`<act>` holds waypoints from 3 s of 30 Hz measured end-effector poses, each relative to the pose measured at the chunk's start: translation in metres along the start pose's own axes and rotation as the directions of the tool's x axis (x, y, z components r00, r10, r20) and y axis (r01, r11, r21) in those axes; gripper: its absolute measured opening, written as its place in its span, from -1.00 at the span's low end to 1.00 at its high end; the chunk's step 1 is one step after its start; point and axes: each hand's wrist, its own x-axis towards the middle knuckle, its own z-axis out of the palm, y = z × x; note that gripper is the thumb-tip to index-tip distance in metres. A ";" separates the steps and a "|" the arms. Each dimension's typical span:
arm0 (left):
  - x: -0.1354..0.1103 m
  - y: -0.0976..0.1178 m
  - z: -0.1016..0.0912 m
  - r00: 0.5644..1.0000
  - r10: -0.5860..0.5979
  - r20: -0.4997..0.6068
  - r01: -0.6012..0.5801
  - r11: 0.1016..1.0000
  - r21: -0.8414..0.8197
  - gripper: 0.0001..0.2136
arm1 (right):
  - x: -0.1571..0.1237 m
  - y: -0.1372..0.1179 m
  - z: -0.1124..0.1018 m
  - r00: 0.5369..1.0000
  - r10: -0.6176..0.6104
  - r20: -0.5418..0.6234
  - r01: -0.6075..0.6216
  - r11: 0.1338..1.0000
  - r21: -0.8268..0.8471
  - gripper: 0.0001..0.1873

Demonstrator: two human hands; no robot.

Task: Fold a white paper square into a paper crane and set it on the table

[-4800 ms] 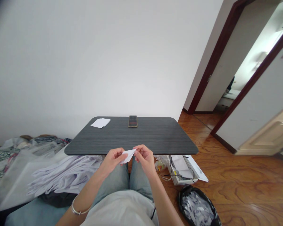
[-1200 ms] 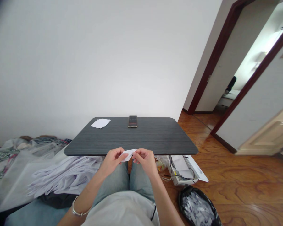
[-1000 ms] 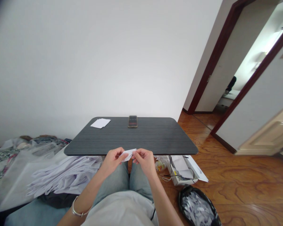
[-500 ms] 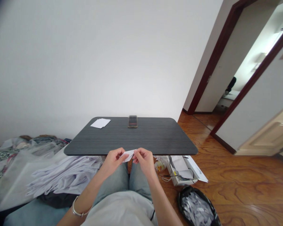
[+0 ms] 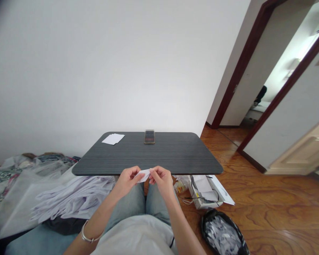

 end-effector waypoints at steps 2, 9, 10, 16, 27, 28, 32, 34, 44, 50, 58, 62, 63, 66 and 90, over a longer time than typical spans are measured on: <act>0.000 0.000 0.000 1.000 -0.005 0.006 0.005 1.000 -0.019 -0.69 | 0.000 0.001 0.001 1.000 0.015 0.016 -0.015 1.000 -0.009 -0.73; 0.003 -0.004 0.005 1.000 -0.015 0.018 0.018 0.984 -0.179 -0.72 | -0.002 0.001 0.001 0.999 -0.004 0.036 0.005 0.999 -0.032 -0.74; 0.004 -0.005 0.006 1.000 -0.010 0.017 0.013 0.982 -0.191 -0.73 | -0.002 0.001 0.001 0.999 -0.010 0.037 0.011 0.999 -0.037 -0.74; 0.005 -0.006 0.010 1.000 -0.001 0.016 0.004 0.974 -0.227 -0.72 | -0.003 0.001 0.004 0.998 -0.016 0.059 0.018 0.999 -0.046 -0.72; 0.003 0.001 0.003 0.991 -0.066 0.112 0.098 0.944 -0.316 -0.73 | 0.000 0.004 0.000 0.997 -0.022 0.071 0.024 0.999 -0.030 -0.72; 0.003 0.001 0.002 0.990 -0.069 0.123 0.105 0.942 -0.317 -0.73 | 0.000 0.004 0.000 0.997 -0.020 0.070 0.021 1.000 -0.022 -0.72; 0.003 -0.003 -0.001 0.982 -0.078 0.173 0.132 0.937 -0.325 -0.72 | 0.000 0.005 -0.001 0.998 -0.014 0.056 0.014 1.000 0.004 -0.72; 0.003 -0.005 -0.003 0.976 -0.084 0.199 0.149 0.929 -0.340 -0.72 | 0.000 0.005 -0.001 0.999 -0.015 0.049 0.014 1.000 0.015 -0.72; 0.001 -0.010 -0.010 0.965 -0.036 0.260 0.140 0.909 -0.393 -0.68 | 0.002 0.007 -0.002 1.000 -0.024 0.018 0.023 0.999 0.036 -0.73; 0.002 -0.006 -0.012 0.972 -0.081 0.221 0.167 0.899 -0.405 -0.68 | 0.003 0.008 -0.002 1.000 -0.017 0.004 0.016 0.999 0.029 -0.71; 0.003 -0.009 -0.001 0.980 -0.115 0.165 0.178 0.876 -0.448 -0.65 | 0.001 0.007 0.002 1.000 0.000 -0.004 0.001 0.999 0.042 -0.72; 0.003 -0.010 0.002 0.987 -0.118 0.112 0.152 0.913 -0.378 -0.68 | 0.000 0.006 0.000 0.999 0.010 0.051 -0.010 1.000 0.001 -0.74; 0.003 -0.010 0.002 0.988 -0.116 0.100 0.144 0.921 -0.362 -0.69 | 0.001 0.005 -0.002 0.997 0.015 0.072 -0.013 1.000 -0.026 -0.75; 0.003 -0.009 0.001 0.990 -0.108 0.095 0.134 0.935 -0.329 -0.72 | 0.002 0.005 -0.005 0.995 0.028 0.100 -0.016 0.994 -0.111 -0.78; 0.004 -0.009 -0.008 0.988 -0.110 0.107 0.138 0.943 -0.302 -0.74 | 0.008 0.007 -0.019 0.962 0.080 0.263 -0.062 0.995 -0.076 -0.67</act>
